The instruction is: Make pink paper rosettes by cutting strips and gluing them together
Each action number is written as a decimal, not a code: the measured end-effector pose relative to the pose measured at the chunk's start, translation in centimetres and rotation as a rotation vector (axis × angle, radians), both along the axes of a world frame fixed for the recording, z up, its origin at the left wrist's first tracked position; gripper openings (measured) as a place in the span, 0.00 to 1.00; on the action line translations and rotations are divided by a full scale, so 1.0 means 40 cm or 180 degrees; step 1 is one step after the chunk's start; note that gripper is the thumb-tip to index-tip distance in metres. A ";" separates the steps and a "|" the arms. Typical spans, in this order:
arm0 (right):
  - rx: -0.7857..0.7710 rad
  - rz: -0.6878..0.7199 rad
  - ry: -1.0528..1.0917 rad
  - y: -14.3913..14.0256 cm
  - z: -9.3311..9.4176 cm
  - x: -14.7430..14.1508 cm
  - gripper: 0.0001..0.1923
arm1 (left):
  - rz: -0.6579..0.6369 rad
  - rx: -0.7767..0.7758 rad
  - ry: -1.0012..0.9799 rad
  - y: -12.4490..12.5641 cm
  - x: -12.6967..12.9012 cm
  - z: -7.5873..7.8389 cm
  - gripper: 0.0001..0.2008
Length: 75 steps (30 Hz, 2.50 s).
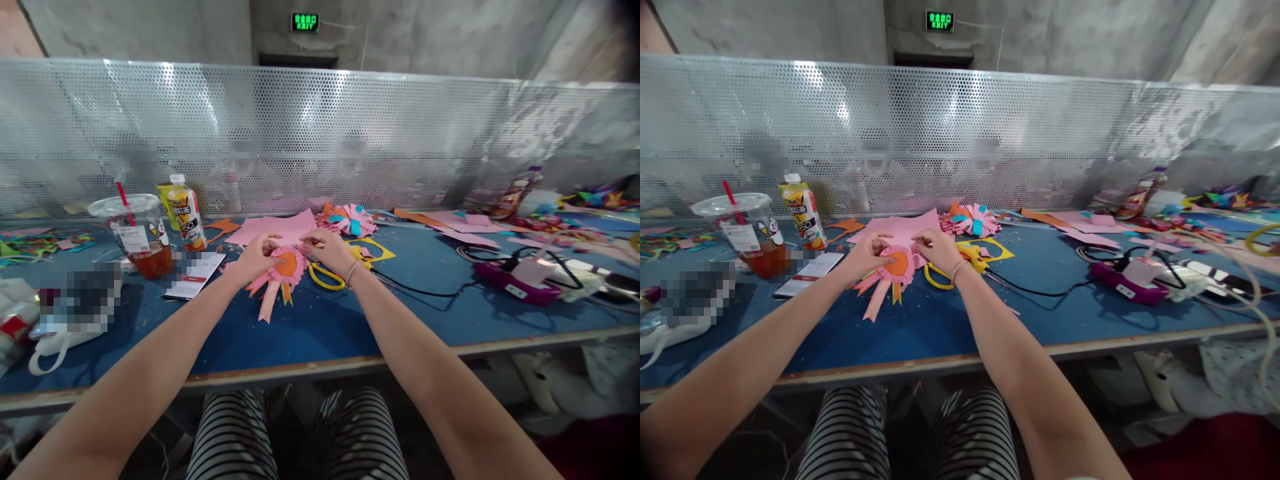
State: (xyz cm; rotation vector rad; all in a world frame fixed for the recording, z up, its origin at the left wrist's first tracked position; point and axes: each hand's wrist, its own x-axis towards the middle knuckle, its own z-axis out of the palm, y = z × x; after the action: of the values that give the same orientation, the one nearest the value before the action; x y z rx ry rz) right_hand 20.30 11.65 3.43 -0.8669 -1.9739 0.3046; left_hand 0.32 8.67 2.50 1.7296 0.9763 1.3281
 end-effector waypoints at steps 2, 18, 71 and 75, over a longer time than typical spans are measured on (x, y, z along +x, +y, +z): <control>0.0006 0.0042 -0.0009 0.002 -0.004 -0.002 0.10 | -0.0036 -0.0082 0.0024 -0.005 0.003 0.003 0.26; -0.0535 0.0450 0.0446 0.002 -0.007 -0.017 0.09 | -0.0029 0.0270 0.0554 0.004 0.007 -0.016 0.23; -0.0684 0.0422 0.1239 -0.039 0.037 -0.025 0.08 | 0.0623 0.0570 0.0474 0.016 0.018 -0.034 0.08; -0.1044 0.0735 0.1772 -0.052 0.054 -0.001 0.12 | 0.0881 0.0519 0.0107 0.022 0.001 -0.022 0.08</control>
State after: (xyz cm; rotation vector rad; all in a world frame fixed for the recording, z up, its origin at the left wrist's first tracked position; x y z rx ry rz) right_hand 20.26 9.58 5.59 -0.6580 -1.5158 0.9206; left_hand 0.37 9.55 1.64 1.7898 1.1886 1.5965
